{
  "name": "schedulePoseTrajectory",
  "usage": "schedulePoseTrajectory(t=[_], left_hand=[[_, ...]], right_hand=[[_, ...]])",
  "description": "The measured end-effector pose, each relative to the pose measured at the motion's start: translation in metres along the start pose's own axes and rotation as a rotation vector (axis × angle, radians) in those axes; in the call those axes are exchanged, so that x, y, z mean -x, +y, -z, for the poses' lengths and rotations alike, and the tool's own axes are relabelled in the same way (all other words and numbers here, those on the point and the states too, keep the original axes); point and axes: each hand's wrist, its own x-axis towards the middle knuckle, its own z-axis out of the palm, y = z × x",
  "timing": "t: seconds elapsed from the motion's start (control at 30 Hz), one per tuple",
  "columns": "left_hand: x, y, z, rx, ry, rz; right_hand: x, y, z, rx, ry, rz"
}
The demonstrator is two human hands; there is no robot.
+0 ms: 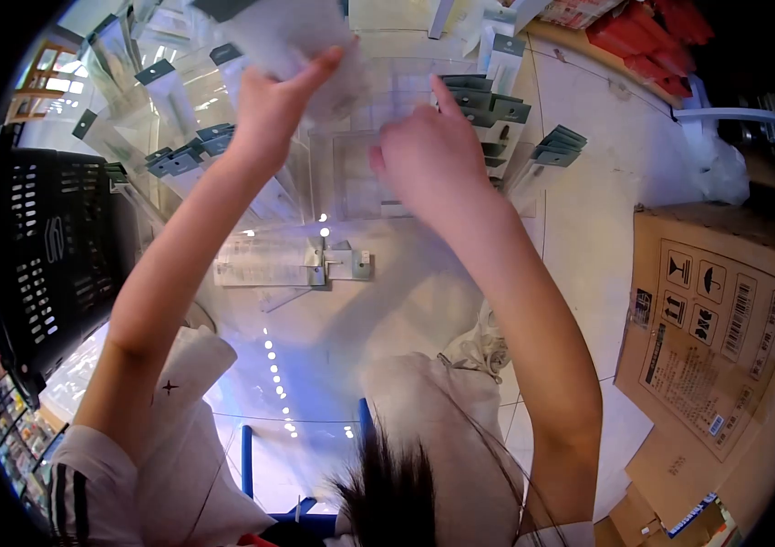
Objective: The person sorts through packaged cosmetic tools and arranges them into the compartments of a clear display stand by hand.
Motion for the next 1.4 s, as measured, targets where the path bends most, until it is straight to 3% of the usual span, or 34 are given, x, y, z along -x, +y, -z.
schedulePoseTrajectory(t=[0.13,0.23,0.43,0.57,0.8,0.93,1.03,1.27,1.4], left_hand=[[-0.007,-0.044,-0.03,0.105,-0.093,0.177],[-0.001,-0.078,-0.036,0.045,-0.153,0.165],[0.005,-0.106,-0.046,-0.044,-0.219,0.169],[-0.005,-0.101,-0.053,-0.217,-0.432,0.163],[-0.002,-0.109,-0.048,-0.071,-0.463,0.059],[0.01,-0.106,-0.054,-0.035,-0.457,0.065],[0.015,-0.115,-0.061,0.009,-0.453,0.083],[0.013,-0.137,-0.049,-0.115,-0.494,-0.075],[0.017,-0.132,-0.042,-0.151,-0.499,-0.118]], right_hand=[[0.047,-0.013,-0.016,-0.126,0.228,0.147],[0.067,-0.022,-0.025,-0.158,0.283,0.154],[0.081,-0.019,-0.028,-0.215,0.309,0.105],[0.087,-0.018,-0.024,-0.227,0.25,0.09],[0.058,-0.005,-0.019,-0.388,0.69,-0.217],[0.029,0.015,-0.005,-0.464,0.651,-0.337],[0.028,0.023,0.013,-0.498,0.296,-0.399],[0.03,0.019,0.01,0.024,0.426,-0.21],[0.024,0.018,0.003,-0.345,0.383,-0.233]])
